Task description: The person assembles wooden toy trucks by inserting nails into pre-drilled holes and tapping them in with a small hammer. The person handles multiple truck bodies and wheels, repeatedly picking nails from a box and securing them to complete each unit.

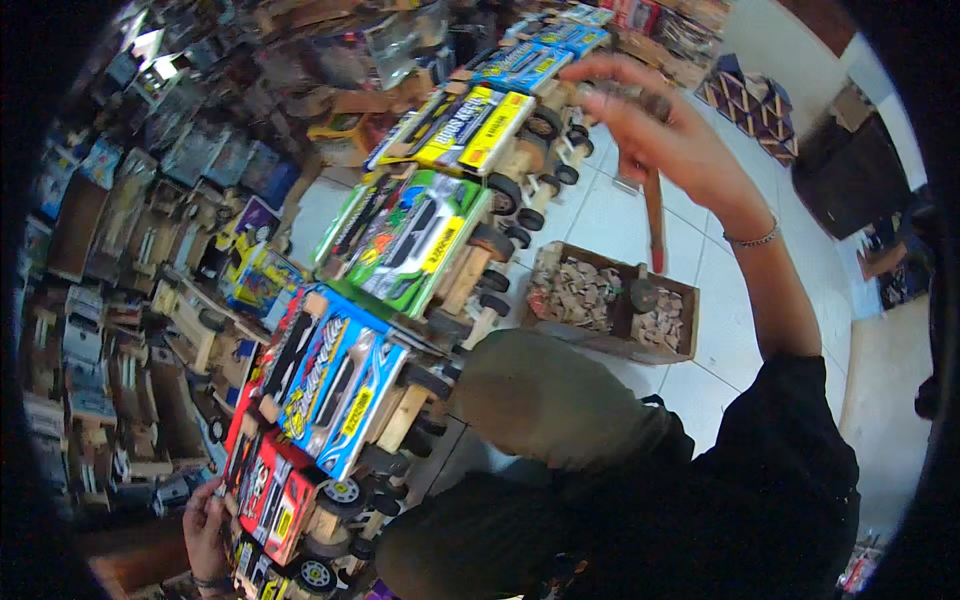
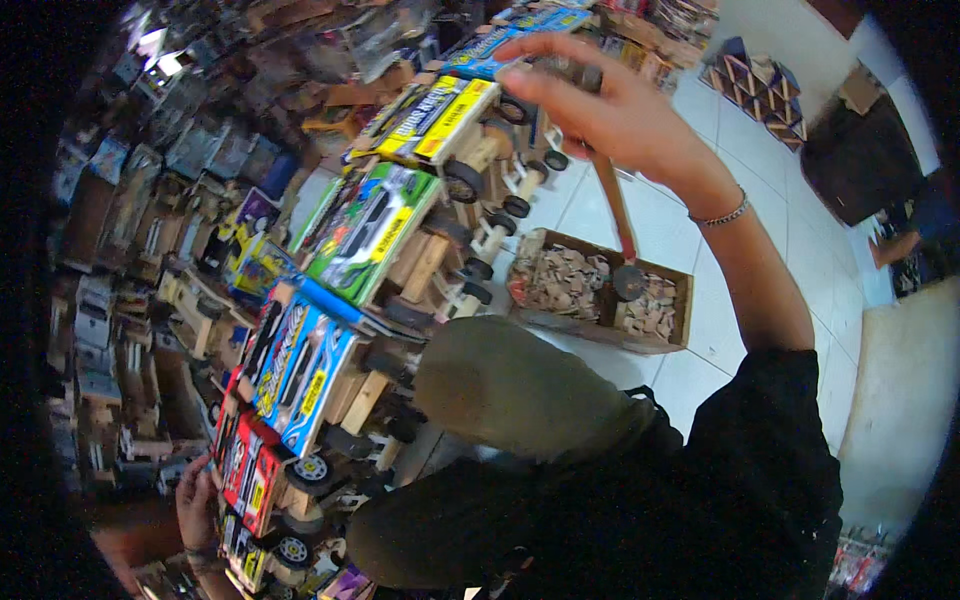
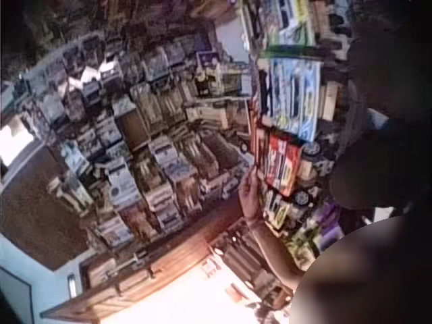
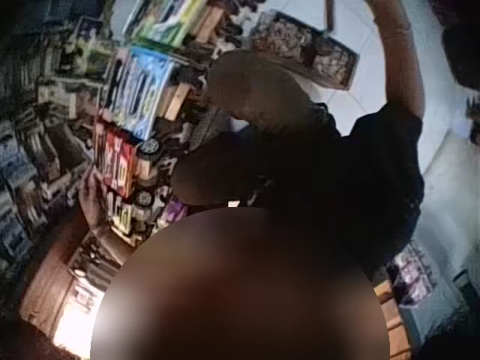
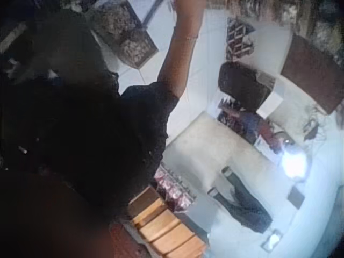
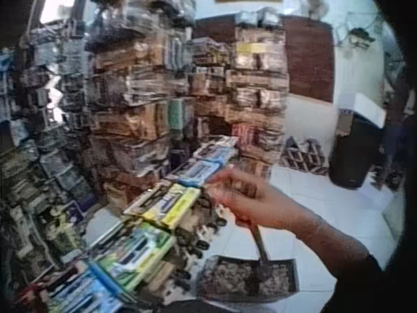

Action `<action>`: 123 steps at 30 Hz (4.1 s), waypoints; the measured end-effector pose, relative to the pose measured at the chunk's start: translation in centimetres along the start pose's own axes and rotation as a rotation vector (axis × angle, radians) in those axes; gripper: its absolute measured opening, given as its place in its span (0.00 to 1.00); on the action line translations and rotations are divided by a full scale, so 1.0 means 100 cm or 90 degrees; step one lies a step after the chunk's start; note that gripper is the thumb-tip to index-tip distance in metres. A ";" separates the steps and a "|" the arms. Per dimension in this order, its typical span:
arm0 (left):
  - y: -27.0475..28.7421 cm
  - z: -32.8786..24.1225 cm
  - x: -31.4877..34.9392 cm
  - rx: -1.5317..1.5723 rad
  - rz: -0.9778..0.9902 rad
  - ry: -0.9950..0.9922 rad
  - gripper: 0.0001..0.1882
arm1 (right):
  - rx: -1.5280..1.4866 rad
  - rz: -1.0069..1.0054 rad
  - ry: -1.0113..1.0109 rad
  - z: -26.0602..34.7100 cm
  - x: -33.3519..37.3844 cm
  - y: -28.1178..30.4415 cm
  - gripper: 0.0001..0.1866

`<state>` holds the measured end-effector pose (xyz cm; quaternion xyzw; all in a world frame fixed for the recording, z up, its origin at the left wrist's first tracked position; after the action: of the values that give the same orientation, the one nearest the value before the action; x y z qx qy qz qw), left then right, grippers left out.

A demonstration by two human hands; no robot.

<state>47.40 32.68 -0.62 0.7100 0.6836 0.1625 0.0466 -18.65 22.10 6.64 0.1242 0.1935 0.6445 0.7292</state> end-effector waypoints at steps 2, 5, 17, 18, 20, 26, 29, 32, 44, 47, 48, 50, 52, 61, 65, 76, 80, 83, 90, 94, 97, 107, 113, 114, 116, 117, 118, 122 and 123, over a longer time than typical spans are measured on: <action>0.004 0.005 -0.003 -0.029 0.022 0.017 0.20 | 0.164 0.052 -0.151 -0.063 0.005 0.011 0.27; 0.010 0.012 -0.007 -0.054 0.043 0.031 0.22 | 0.513 0.166 -0.156 -0.156 0.017 -0.016 0.31; 0.014 0.014 -0.005 -0.031 0.007 0.041 0.20 | 0.781 0.321 -0.163 -0.332 0.028 -0.105 0.12; 0.019 0.016 -0.004 -0.020 -0.006 0.040 0.20 | 0.749 0.305 -0.153 -0.323 0.025 -0.100 0.12; 0.024 0.018 -0.004 -0.003 0.014 0.036 0.19 | 0.577 0.318 -0.171 -0.296 0.020 -0.082 0.15; 0.006 -0.045 -0.025 -0.506 -0.137 -0.334 0.11 | 0.091 0.450 -0.426 -0.159 0.020 -0.037 0.24; -0.033 -0.091 -0.030 -0.362 -0.222 -0.354 0.10 | 0.071 0.458 -0.375 -0.073 0.023 -0.044 0.24; -0.096 -0.139 -0.028 -0.220 -0.131 -0.293 0.11 | 0.019 0.522 -0.252 0.000 0.024 -0.079 0.22; -0.238 -0.172 0.016 -0.259 0.358 -0.366 0.19 | 0.219 0.618 -0.004 0.000 0.026 -0.104 0.16; -0.236 -0.155 0.031 -0.324 0.414 -0.353 0.18 | 0.477 0.469 -0.044 -0.115 0.021 -0.082 0.14; -0.240 -0.148 0.037 -0.344 0.463 -0.336 0.18 | 0.608 0.441 -0.148 -0.163 0.022 -0.079 0.20; -0.249 -0.138 0.047 -0.365 0.538 -0.346 0.18 | 0.689 0.395 -0.177 -0.232 0.032 -0.082 0.23; -0.257 -0.134 0.054 -0.366 0.587 -0.401 0.18 | 0.762 0.402 -0.275 -0.288 0.037 -0.085 0.23; -0.260 -0.132 0.047 -0.362 0.543 -0.382 0.21 | 0.682 0.406 -0.241 -0.341 0.017 -0.103 0.20; -0.260 -0.130 0.044 -0.428 0.557 -0.357 0.22 | 0.668 0.283 -0.258 -0.352 0.016 -0.105 0.17; -0.266 -0.122 0.036 -0.469 0.565 -0.398 0.23 | 0.621 0.271 -0.282 -0.339 0.028 -0.105 0.20; -0.266 -0.121 0.034 -0.483 0.591 -0.345 0.23 | 0.580 0.305 -0.207 -0.314 0.030 -0.073 0.24; -0.269 -0.124 0.033 -0.522 0.564 -0.400 0.20 | 0.444 0.321 -0.266 -0.301 0.035 -0.048 0.23; -0.278 -0.131 0.026 -0.520 0.554 -0.418 0.21 | 0.212 0.355 -0.325 -0.219 0.046 -0.025 0.25; -0.279 -0.140 0.021 -0.505 0.552 -0.397 0.21 | 0.138 0.381 -0.379 -0.155 0.050 -0.029 0.27; -0.282 -0.150 0.014 -0.345 0.490 -0.320 0.22 | 0.077 0.444 -0.277 -0.091 0.052 -0.044 0.25; -0.257 -0.175 -0.002 0.211 0.185 -0.227 0.17 | 0.101 0.400 0.317 0.121 0.075 -0.150 0.23; -0.161 -0.168 0.047 0.075 0.115 -0.358 0.13 | -0.087 0.334 0.077 0.123 0.067 -0.124 0.31; -0.137 -0.162 0.057 0.059 0.094 -0.383 0.13 | -0.283 0.521 0.064 0.128 0.068 -0.133 0.28; -0.057 -0.139 0.071 0.061 0.017 -0.342 0.17 | -0.582 0.756 -0.017 0.133 0.076 -0.144 0.21; -0.009 -0.127 0.088 -0.032 -0.044 -0.299 0.19 | -0.702 0.802 -0.035 0.135 0.078 -0.147 0.17; 0.037 -0.110 0.102 -0.087 -0.132 -0.223 0.20 | -0.741 0.482 -0.035 0.107 0.093 -0.136 0.17; 0.166 -0.022 0.181 0.044 -0.336 0.009 0.19 | -0.517 0.477 -0.224 0.038 0.139 -0.169 0.19; 0.181 -0.002 0.197 -0.018 -0.329 0.051 0.17 | -0.474 0.422 -0.296 0.021 0.145 -0.175 0.20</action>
<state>64.92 51.00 8.14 0.5042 0.8411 0.1829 0.0695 -0.79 34.15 -0.81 0.0511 -0.2631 0.8201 0.5055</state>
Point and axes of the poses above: each hand's wrist, its own x-axis away from the middle knuckle, its own y-axis out of the back of the hand, z = x × y, the point moved 6 cm from there along -x, towards the middle knuckle, and after that the axes turned 9 degrees about -y, right-handed, at the moved point
